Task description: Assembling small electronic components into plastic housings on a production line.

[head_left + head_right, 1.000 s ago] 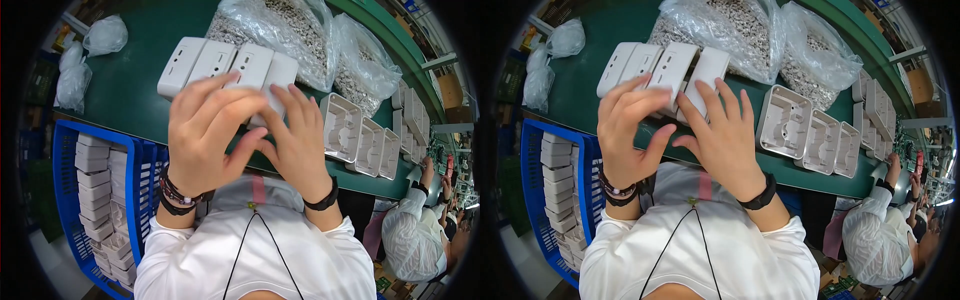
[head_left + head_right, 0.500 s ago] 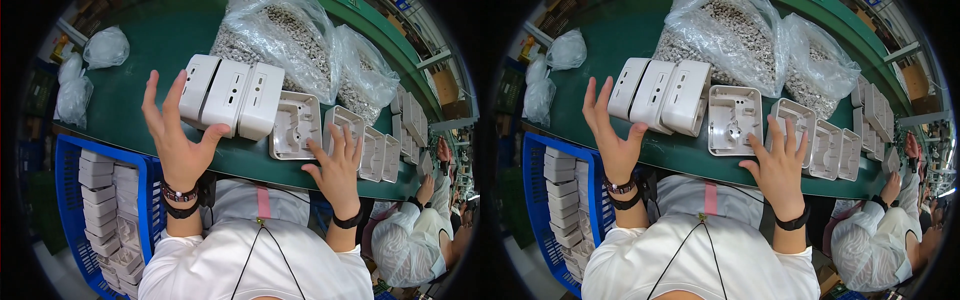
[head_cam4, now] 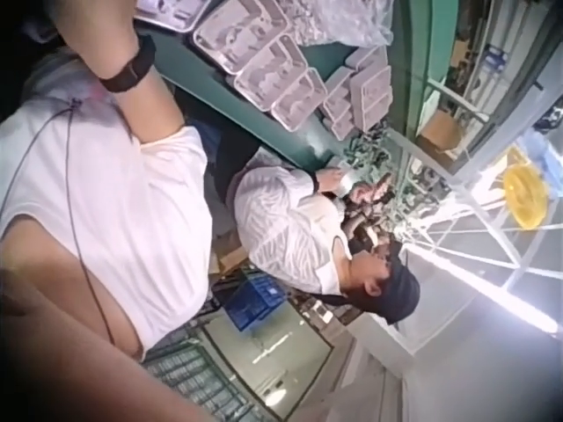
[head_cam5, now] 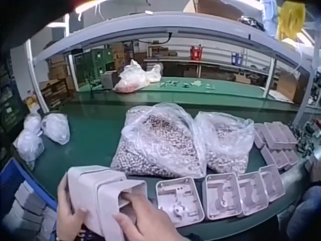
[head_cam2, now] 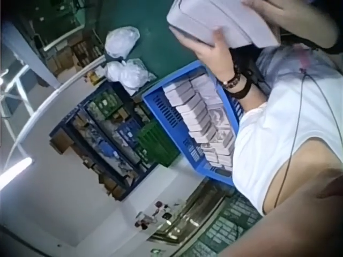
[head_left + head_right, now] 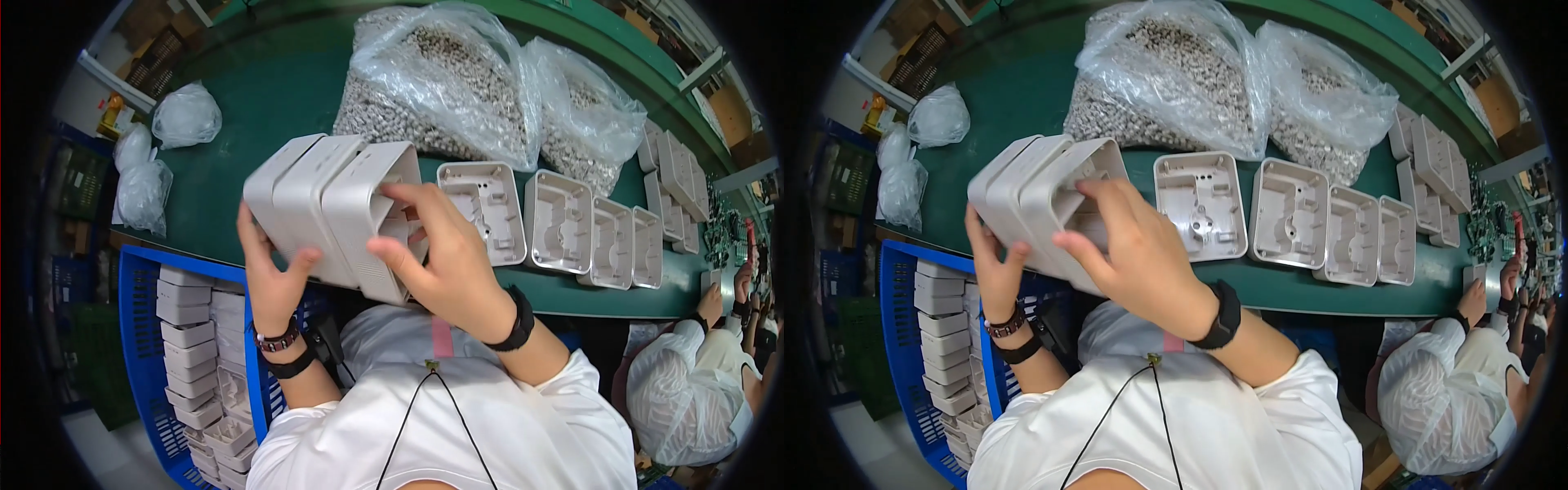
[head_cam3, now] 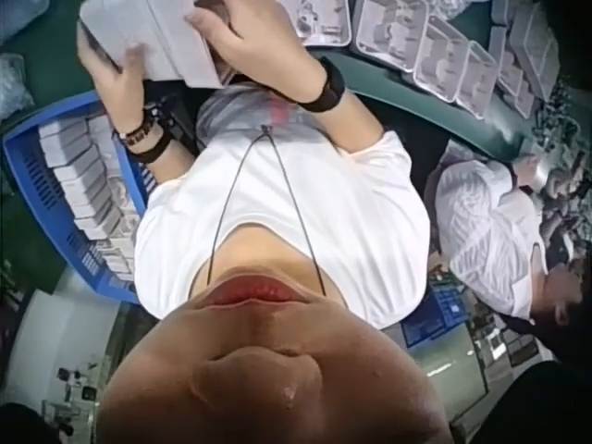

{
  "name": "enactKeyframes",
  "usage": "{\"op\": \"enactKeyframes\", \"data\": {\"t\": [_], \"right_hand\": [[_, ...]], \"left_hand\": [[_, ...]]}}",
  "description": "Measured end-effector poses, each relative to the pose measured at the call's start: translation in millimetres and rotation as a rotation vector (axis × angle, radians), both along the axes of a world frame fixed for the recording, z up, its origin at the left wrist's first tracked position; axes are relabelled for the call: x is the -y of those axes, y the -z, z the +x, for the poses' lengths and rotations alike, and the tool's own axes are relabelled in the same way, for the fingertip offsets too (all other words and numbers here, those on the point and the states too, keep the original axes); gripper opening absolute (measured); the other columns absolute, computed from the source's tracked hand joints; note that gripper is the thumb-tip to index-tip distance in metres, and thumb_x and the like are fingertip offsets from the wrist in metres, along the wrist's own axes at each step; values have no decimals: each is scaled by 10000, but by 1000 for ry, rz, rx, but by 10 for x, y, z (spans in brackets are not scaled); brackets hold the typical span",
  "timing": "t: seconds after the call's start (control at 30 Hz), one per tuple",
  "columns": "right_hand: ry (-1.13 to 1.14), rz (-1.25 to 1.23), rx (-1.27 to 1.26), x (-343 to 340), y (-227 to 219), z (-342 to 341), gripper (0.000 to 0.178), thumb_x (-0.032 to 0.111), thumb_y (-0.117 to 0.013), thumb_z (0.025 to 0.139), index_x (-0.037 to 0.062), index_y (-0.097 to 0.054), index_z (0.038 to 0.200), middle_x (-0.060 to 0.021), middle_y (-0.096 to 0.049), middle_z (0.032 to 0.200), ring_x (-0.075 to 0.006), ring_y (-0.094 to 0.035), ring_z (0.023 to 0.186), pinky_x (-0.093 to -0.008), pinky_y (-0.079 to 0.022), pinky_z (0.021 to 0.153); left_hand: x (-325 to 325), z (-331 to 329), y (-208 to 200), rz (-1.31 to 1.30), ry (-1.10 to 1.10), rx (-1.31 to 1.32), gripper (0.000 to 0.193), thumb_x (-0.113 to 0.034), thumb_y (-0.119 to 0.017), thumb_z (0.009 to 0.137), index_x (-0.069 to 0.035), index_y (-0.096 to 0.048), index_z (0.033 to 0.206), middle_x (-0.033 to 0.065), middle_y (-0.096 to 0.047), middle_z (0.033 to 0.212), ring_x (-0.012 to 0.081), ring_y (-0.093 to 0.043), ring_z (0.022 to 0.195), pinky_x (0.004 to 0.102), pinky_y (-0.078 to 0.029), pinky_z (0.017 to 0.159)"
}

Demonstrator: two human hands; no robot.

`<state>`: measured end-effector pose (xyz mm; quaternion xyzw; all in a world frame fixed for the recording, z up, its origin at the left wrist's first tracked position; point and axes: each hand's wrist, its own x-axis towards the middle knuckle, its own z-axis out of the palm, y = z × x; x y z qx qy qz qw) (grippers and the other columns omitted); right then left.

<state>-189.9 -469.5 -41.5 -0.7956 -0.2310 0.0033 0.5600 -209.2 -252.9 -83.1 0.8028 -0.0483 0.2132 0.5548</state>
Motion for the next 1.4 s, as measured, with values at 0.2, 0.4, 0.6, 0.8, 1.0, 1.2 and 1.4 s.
{"op": "enactKeyframes", "data": {"t": [0.2, 0.4, 0.6, 0.8, 1.0, 1.2, 1.4], "right_hand": [[91, -31, 50, -221, 182, 98, 544, 308, -586, 844, -58, -369, 1182, -230, -490, 1027, -411, -535, 904, -427, -460, 746], [237, -193, 17, -168, 176, 166, 501, 330, -561, 855, -58, -396, 1126, -247, -493, 1016, -424, -540, 877, -444, -454, 703], [253, -212, 26, -78, 266, 231, 519, 367, -540, 866, -59, -402, 1129, -242, -504, 1027, -416, -544, 866, -441, -454, 708], [292, -251, 239, -56, 358, 222, 547, 403, -512, 878, -64, -405, 1142, -229, -533, 989, -413, -554, 847, -437, -455, 711], [310, -243, 163, 49, 353, 229, 504, 371, -516, 880, -58, -430, 1132, -219, -554, 955, -407, -561, 826, -437, -453, 712], [295, -261, 91, 84, 311, 228, 487, 356, -554, 856, -44, -456, 1117, -215, -567, 1010, -379, -576, 845, -428, -444, 702], [304, -415, 259, -30, 282, 180, 505, 359, -594, 815, -9, -468, 1138, -168, -562, 1042, -315, -560, 931, -396, -412, 769]], "left_hand": [[209, 240, -283, 196, -281, -337, 638, -303, -655, 804, -100, -357, 1331, 182, -507, 1160, 266, -533, 1060, 348, -451, 834], [223, 280, -294, 541, -250, -147, 481, -294, -598, 841, -98, -466, 1260, 162, -540, 1128, 318, -538, 1037, 367, -461, 820], [-38, 347, -203, 584, -354, -179, 369, -237, -549, 872, -83, -513, 1206, 161, -542, 1128, 325, -533, 1039, 373, -452, 838], [-140, 348, -200, 835, -603, 26, 321, -158, -534, 875, -65, -524, 1182, 157, -552, 1134, 324, -524, 1063, 363, -421, 890], [530, 16, -241, 354, 45, -91, 330, -101, -580, 837, -18, -534, 1152, 156, -555, 1148, 279, -527, 1069, 339, -397, 915], [547, 70, -183, 360, -30, -152, 256, -103, -555, 852, -17, -586, 1091, 166, -580, 1120, 303, -531, 1060, 342, -402, 910], [480, 192, -24, 583, -34, -192, 367, -280, -381, 956, -26, -638, 1020, 188, -587, 1105, 350, -514, 1072, 378, -390, 924]]}}
